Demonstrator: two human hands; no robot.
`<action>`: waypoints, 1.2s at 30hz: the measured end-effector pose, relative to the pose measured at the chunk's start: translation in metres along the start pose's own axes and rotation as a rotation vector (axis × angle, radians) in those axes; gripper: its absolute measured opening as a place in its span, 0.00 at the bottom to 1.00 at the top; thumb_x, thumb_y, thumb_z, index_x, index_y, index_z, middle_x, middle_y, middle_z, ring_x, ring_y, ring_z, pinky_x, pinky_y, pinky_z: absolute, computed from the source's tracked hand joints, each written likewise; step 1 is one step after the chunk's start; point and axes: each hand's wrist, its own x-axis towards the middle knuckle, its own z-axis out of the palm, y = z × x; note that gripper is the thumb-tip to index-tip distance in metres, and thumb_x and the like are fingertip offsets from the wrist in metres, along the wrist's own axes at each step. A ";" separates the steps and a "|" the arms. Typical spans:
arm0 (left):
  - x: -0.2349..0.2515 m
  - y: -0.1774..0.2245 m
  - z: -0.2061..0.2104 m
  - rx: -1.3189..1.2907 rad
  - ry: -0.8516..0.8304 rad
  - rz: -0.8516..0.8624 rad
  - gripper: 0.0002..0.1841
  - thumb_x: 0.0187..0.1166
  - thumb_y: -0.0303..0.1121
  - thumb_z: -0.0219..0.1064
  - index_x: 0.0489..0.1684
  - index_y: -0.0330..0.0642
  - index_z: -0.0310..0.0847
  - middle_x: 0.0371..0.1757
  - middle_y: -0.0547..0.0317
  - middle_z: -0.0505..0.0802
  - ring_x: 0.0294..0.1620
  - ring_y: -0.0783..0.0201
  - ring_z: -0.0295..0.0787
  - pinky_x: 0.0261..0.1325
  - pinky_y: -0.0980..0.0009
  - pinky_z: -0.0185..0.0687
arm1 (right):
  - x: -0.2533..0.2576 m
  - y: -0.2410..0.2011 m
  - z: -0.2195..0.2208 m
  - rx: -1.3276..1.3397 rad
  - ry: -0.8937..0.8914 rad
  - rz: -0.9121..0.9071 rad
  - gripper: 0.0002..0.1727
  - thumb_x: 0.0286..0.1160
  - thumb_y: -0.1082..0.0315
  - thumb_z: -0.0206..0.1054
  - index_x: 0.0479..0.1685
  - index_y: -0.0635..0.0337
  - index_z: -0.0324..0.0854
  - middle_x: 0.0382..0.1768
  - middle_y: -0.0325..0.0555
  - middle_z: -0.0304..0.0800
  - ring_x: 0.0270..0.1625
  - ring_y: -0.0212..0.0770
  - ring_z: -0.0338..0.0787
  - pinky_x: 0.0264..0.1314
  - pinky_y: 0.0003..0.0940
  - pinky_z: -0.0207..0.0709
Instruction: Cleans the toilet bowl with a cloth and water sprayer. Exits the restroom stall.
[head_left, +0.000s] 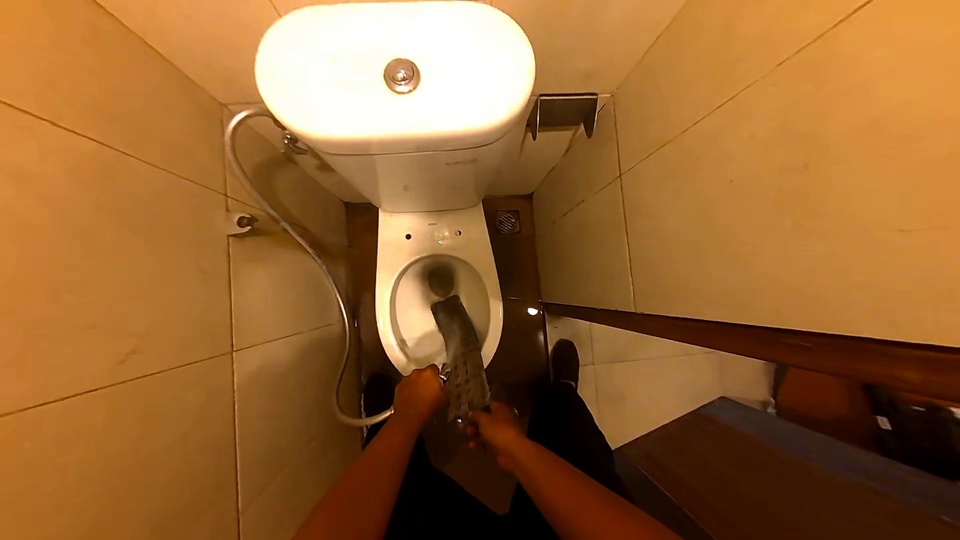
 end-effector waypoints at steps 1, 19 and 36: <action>0.001 0.000 0.000 -0.013 0.002 0.004 0.21 0.83 0.49 0.58 0.56 0.43 0.85 0.56 0.45 0.94 0.63 0.45 0.91 0.61 0.41 0.85 | -0.003 0.001 0.000 0.001 -0.006 0.004 0.18 0.87 0.67 0.62 0.72 0.59 0.71 0.48 0.48 0.92 0.38 0.39 0.93 0.36 0.34 0.87; 0.004 -0.005 0.003 -0.015 -0.010 0.005 0.21 0.83 0.50 0.58 0.56 0.42 0.86 0.57 0.44 0.93 0.63 0.44 0.90 0.62 0.40 0.85 | -0.023 0.008 -0.002 -0.031 -0.035 0.025 0.17 0.87 0.65 0.62 0.70 0.58 0.74 0.46 0.47 0.93 0.38 0.40 0.94 0.35 0.34 0.87; 0.014 -0.014 -0.003 -0.325 0.173 -0.074 0.16 0.81 0.46 0.64 0.45 0.42 0.87 0.46 0.45 0.94 0.54 0.45 0.93 0.56 0.39 0.86 | -0.030 0.009 -0.003 -0.054 -0.059 0.005 0.18 0.87 0.66 0.62 0.71 0.58 0.72 0.48 0.47 0.93 0.39 0.40 0.94 0.36 0.35 0.87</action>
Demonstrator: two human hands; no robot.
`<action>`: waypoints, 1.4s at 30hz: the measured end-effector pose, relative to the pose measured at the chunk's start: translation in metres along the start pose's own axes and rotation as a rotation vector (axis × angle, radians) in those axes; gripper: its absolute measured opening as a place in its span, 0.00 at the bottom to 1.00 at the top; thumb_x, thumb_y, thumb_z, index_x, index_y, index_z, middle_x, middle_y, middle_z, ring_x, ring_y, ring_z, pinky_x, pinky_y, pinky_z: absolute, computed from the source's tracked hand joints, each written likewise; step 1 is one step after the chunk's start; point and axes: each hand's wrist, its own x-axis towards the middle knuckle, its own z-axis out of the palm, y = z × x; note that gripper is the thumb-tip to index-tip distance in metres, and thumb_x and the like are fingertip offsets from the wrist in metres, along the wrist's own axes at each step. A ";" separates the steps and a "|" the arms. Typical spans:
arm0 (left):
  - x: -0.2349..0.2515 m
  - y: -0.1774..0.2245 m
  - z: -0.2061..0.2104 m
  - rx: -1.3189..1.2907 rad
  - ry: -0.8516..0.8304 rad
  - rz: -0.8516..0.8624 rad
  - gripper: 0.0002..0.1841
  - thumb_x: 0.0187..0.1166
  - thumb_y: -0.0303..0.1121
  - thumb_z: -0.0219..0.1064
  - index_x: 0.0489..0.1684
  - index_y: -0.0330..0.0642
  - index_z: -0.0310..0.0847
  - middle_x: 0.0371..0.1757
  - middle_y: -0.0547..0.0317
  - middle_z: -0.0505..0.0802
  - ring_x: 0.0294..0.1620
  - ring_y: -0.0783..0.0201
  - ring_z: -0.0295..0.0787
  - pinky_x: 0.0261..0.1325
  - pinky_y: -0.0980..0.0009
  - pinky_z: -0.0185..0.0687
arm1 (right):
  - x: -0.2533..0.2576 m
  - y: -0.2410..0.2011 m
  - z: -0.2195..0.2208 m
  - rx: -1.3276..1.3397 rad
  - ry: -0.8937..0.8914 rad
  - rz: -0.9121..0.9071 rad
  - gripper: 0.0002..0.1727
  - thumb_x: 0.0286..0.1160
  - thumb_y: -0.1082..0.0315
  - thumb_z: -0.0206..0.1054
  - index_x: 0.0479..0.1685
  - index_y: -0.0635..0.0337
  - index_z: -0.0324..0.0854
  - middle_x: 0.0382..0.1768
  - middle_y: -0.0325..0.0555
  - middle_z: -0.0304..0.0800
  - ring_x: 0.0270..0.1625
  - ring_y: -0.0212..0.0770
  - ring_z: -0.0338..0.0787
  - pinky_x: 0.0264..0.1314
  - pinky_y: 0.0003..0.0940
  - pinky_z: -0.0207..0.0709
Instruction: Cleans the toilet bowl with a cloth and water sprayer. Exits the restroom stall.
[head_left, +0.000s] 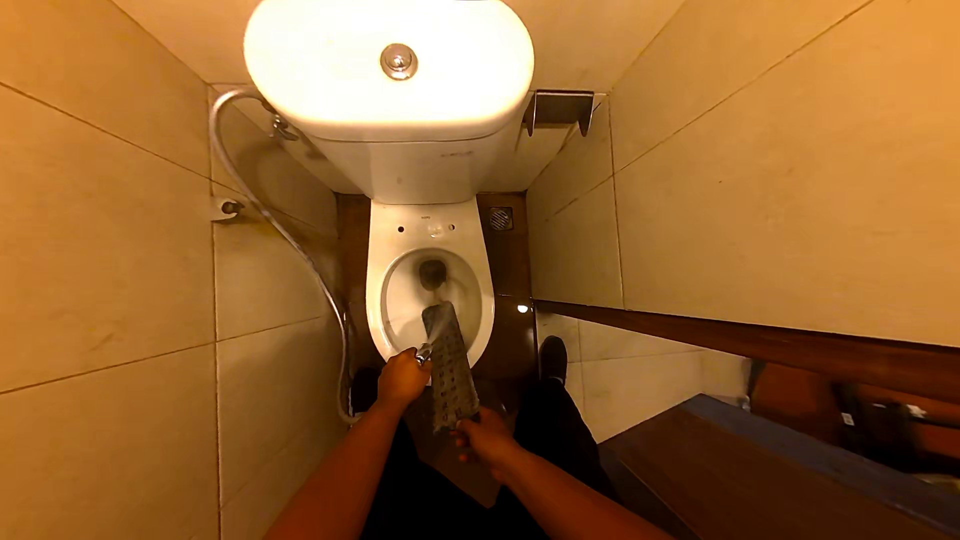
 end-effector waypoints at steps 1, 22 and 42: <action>0.000 0.000 0.000 0.005 -0.010 0.004 0.16 0.81 0.46 0.64 0.45 0.42 0.87 0.45 0.45 0.94 0.53 0.45 0.93 0.55 0.40 0.86 | 0.000 0.000 0.000 0.000 0.000 0.000 0.18 0.87 0.66 0.62 0.71 0.58 0.72 0.47 0.47 0.93 0.39 0.40 0.94 0.36 0.34 0.87; 0.005 -0.001 0.003 0.326 -0.225 0.059 0.21 0.84 0.48 0.58 0.57 0.40 0.85 0.60 0.43 0.92 0.66 0.44 0.89 0.64 0.40 0.84 | -0.012 0.010 -0.011 -0.164 0.004 -0.037 0.22 0.87 0.64 0.62 0.76 0.59 0.68 0.50 0.50 0.91 0.39 0.41 0.94 0.37 0.36 0.89; 0.002 -0.008 0.002 0.329 -0.139 0.006 0.20 0.84 0.47 0.57 0.56 0.41 0.85 0.59 0.44 0.92 0.65 0.45 0.90 0.61 0.41 0.85 | -0.016 0.007 -0.008 -0.058 -0.024 -0.014 0.21 0.87 0.66 0.62 0.75 0.57 0.69 0.49 0.48 0.92 0.40 0.40 0.94 0.36 0.34 0.88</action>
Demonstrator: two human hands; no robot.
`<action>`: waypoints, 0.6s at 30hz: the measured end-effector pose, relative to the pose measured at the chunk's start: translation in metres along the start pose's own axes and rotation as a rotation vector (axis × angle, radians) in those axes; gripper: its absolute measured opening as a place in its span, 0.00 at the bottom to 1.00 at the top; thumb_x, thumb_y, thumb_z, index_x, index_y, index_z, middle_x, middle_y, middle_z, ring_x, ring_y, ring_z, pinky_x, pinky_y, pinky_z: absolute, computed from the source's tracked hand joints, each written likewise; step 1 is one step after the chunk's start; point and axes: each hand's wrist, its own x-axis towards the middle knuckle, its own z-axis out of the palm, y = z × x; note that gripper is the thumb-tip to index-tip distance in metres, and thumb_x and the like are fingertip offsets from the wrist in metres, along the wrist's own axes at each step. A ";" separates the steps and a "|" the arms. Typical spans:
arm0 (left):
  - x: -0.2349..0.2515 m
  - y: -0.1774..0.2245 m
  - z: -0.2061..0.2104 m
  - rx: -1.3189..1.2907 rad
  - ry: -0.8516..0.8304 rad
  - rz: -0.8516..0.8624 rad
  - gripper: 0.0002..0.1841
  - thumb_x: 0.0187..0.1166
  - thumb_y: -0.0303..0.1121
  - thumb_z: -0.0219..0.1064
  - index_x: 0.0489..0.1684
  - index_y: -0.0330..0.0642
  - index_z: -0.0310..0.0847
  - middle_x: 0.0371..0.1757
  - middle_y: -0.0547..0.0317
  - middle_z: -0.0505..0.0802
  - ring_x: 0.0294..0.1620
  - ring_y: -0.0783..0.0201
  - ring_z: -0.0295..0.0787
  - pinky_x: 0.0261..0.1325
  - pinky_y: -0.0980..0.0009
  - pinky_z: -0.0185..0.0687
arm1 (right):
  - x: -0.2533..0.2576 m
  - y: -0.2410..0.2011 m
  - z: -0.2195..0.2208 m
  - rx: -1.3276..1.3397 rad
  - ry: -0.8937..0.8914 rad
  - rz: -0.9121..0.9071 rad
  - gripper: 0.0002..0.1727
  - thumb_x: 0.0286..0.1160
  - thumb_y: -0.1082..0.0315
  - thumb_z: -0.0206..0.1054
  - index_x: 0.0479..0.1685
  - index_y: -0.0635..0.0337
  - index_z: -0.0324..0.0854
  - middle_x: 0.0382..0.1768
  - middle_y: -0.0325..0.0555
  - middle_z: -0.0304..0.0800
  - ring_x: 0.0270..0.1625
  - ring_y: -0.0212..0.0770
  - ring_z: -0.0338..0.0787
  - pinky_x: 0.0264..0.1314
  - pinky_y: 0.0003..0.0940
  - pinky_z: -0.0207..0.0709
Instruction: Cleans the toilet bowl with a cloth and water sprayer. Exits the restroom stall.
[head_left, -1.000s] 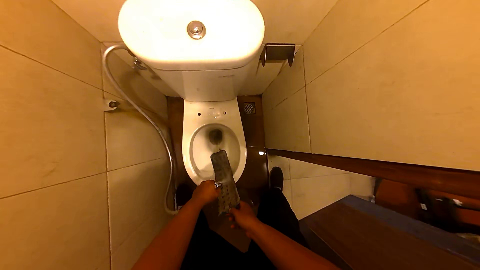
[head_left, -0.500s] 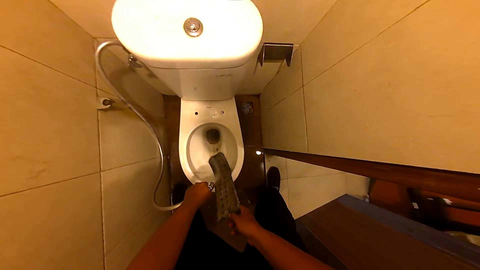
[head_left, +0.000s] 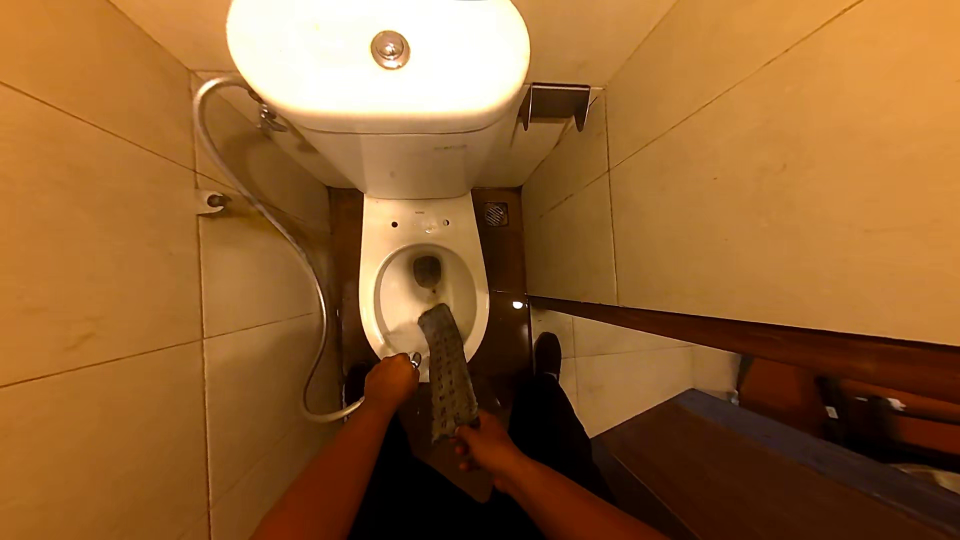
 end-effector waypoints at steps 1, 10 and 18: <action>0.001 -0.001 -0.002 -0.011 0.023 -0.019 0.20 0.84 0.47 0.57 0.56 0.41 0.85 0.59 0.44 0.92 0.65 0.45 0.90 0.61 0.41 0.86 | 0.000 -0.001 0.000 -0.001 -0.001 -0.002 0.21 0.87 0.66 0.62 0.75 0.57 0.69 0.50 0.49 0.92 0.40 0.41 0.94 0.36 0.35 0.88; 0.009 -0.002 -0.010 -0.177 0.064 0.010 0.19 0.83 0.47 0.62 0.50 0.39 0.87 0.53 0.41 0.93 0.59 0.41 0.91 0.59 0.37 0.85 | 0.001 0.000 -0.001 0.002 0.003 -0.007 0.20 0.87 0.66 0.62 0.75 0.57 0.69 0.48 0.48 0.92 0.39 0.40 0.94 0.36 0.35 0.88; 0.012 0.010 -0.022 -0.342 0.121 0.002 0.18 0.83 0.46 0.64 0.45 0.36 0.87 0.48 0.40 0.93 0.54 0.40 0.92 0.55 0.36 0.84 | 0.000 -0.004 -0.001 -0.002 0.004 0.000 0.21 0.87 0.66 0.62 0.76 0.56 0.68 0.48 0.47 0.92 0.40 0.40 0.94 0.36 0.34 0.88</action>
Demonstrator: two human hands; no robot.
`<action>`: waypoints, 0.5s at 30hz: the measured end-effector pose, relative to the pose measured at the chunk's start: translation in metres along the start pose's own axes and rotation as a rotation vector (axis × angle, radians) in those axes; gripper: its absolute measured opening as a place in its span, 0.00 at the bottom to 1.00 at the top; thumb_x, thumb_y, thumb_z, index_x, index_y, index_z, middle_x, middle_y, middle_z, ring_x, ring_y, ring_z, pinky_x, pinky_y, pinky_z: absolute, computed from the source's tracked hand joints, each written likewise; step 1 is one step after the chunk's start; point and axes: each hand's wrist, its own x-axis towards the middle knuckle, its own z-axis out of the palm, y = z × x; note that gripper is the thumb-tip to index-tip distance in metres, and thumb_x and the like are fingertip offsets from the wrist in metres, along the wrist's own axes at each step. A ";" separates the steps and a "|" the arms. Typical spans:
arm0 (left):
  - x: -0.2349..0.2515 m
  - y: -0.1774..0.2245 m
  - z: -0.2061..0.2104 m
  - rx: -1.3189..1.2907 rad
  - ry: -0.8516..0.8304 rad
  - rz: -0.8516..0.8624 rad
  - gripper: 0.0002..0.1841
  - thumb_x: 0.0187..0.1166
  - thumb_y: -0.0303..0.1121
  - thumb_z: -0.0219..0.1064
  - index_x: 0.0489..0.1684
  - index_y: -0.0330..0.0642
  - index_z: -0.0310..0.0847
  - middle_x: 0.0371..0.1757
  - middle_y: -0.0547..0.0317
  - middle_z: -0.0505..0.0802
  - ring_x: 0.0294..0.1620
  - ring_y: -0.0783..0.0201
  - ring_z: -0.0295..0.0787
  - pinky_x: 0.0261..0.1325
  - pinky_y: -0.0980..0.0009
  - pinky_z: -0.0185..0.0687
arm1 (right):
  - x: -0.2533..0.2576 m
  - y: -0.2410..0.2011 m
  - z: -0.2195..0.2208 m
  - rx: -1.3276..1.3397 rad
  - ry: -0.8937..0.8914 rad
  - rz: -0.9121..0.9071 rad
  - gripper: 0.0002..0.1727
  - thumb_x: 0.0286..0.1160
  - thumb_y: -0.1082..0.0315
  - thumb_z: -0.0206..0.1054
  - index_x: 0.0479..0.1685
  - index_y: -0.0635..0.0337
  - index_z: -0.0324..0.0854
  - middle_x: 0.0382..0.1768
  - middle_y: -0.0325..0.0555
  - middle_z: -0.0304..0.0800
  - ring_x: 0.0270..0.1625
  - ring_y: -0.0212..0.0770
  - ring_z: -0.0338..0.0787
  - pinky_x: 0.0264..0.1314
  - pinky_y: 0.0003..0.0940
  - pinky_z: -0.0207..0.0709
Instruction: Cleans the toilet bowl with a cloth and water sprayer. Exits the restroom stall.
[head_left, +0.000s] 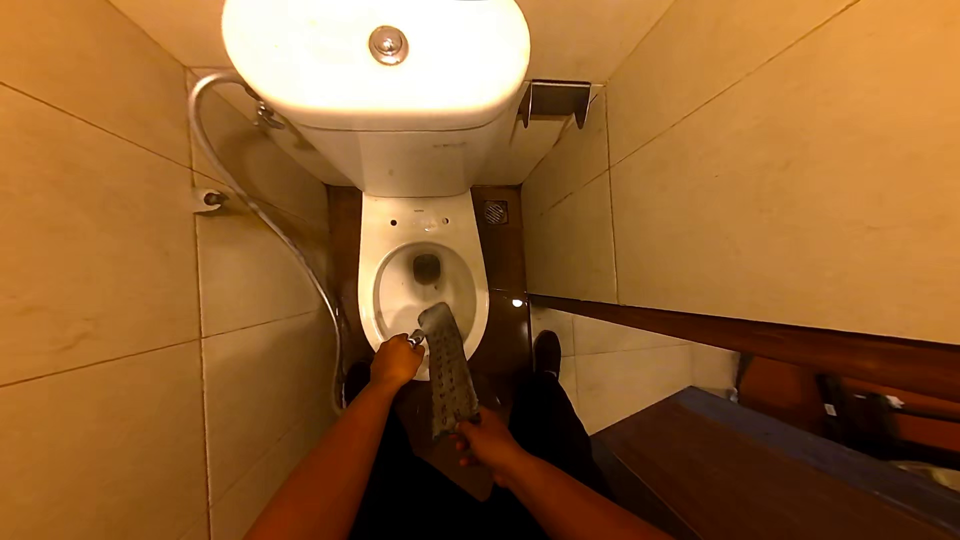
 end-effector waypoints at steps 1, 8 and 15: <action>0.001 0.000 -0.003 -0.003 -0.005 -0.013 0.18 0.83 0.46 0.64 0.46 0.36 0.87 0.49 0.39 0.93 0.56 0.41 0.91 0.57 0.36 0.84 | 0.000 0.000 0.000 0.001 0.000 0.002 0.21 0.87 0.66 0.62 0.76 0.56 0.68 0.48 0.47 0.92 0.40 0.40 0.94 0.36 0.35 0.88; 0.008 -0.016 -0.004 -0.092 -0.003 0.013 0.17 0.82 0.45 0.66 0.41 0.36 0.88 0.44 0.39 0.93 0.50 0.40 0.91 0.54 0.34 0.83 | 0.002 0.001 -0.001 0.016 -0.003 0.002 0.21 0.86 0.66 0.62 0.76 0.57 0.69 0.48 0.48 0.92 0.40 0.41 0.94 0.37 0.35 0.88; 0.008 -0.016 -0.003 -0.049 -0.016 0.002 0.18 0.81 0.45 0.67 0.45 0.36 0.88 0.47 0.39 0.93 0.53 0.40 0.91 0.56 0.35 0.84 | 0.006 -0.001 0.000 -0.019 -0.004 -0.016 0.22 0.86 0.66 0.62 0.77 0.57 0.68 0.48 0.48 0.91 0.40 0.41 0.93 0.37 0.36 0.88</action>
